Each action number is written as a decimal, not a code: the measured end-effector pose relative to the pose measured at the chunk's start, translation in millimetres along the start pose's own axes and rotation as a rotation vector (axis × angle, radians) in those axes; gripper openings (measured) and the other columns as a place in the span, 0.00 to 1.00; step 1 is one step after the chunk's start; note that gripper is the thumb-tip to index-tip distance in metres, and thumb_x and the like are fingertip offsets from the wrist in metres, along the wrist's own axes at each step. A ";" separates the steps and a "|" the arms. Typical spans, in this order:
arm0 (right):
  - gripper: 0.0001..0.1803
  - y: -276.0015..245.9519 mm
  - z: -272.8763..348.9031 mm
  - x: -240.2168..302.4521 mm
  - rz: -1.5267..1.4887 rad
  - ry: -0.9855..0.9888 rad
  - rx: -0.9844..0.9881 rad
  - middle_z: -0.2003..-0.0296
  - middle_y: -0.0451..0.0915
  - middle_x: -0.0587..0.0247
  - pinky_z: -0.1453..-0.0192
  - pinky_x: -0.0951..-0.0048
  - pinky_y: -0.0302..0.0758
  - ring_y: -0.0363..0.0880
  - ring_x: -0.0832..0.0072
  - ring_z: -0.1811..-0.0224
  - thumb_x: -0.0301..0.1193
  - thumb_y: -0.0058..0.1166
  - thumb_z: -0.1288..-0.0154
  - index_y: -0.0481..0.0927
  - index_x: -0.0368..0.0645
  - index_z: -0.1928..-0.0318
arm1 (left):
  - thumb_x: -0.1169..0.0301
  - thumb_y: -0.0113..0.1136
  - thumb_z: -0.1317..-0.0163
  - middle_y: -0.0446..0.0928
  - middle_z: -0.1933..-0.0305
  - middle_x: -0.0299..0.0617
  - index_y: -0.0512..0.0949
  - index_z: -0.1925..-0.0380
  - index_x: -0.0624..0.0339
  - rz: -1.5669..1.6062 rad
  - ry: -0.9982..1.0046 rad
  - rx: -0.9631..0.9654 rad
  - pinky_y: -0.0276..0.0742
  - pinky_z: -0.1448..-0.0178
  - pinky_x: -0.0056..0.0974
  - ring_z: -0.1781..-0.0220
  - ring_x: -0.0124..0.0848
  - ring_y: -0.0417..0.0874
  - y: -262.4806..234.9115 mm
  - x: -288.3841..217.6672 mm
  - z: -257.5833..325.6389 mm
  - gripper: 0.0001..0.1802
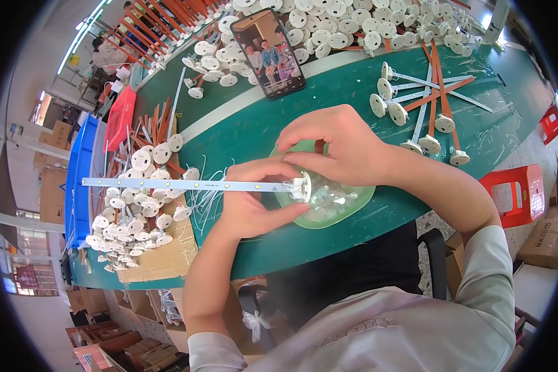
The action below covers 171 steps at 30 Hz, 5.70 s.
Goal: Manually attaching plastic mounting components to LED light strips on an assembly line.
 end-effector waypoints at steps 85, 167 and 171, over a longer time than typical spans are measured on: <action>0.09 6.1 16.7 39.3 0.163 -0.399 -0.329 0.68 0.86 0.59 0.71 0.71 0.81 0.84 0.64 0.74 0.20 0.66 0.45 0.84 0.40 0.62 | 0.89 0.71 0.48 0.82 0.42 0.55 0.79 0.42 0.70 0.501 -0.012 -0.400 0.82 0.37 0.40 0.44 0.36 0.86 -12.4 1.4 11.0 0.30; 0.14 -23.2 22.4 44.9 0.081 -0.693 -0.342 0.62 0.85 0.60 0.64 0.67 0.84 0.85 0.62 0.64 0.21 0.72 0.48 0.87 0.38 0.59 | 0.83 0.65 0.41 0.83 0.45 0.58 0.49 0.24 0.69 0.871 -0.137 -0.209 0.82 0.36 0.53 0.42 0.45 0.85 3.0 -8.0 -0.5 0.48; 0.13 -16.5 28.2 43.0 0.141 -0.718 -0.441 0.63 0.85 0.60 0.66 0.68 0.83 0.84 0.64 0.66 0.20 0.70 0.49 0.87 0.37 0.60 | 0.87 0.58 0.44 0.83 0.48 0.56 0.57 0.30 0.65 0.786 -0.133 -0.246 0.82 0.37 0.52 0.45 0.42 0.86 4.5 4.9 5.6 0.40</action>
Point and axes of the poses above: each hand's wrist, its own z-axis away from the middle knuckle, its own y-axis out of the palm, x = y × z, the point moved 6 cm from there along -z, towards the middle knuckle
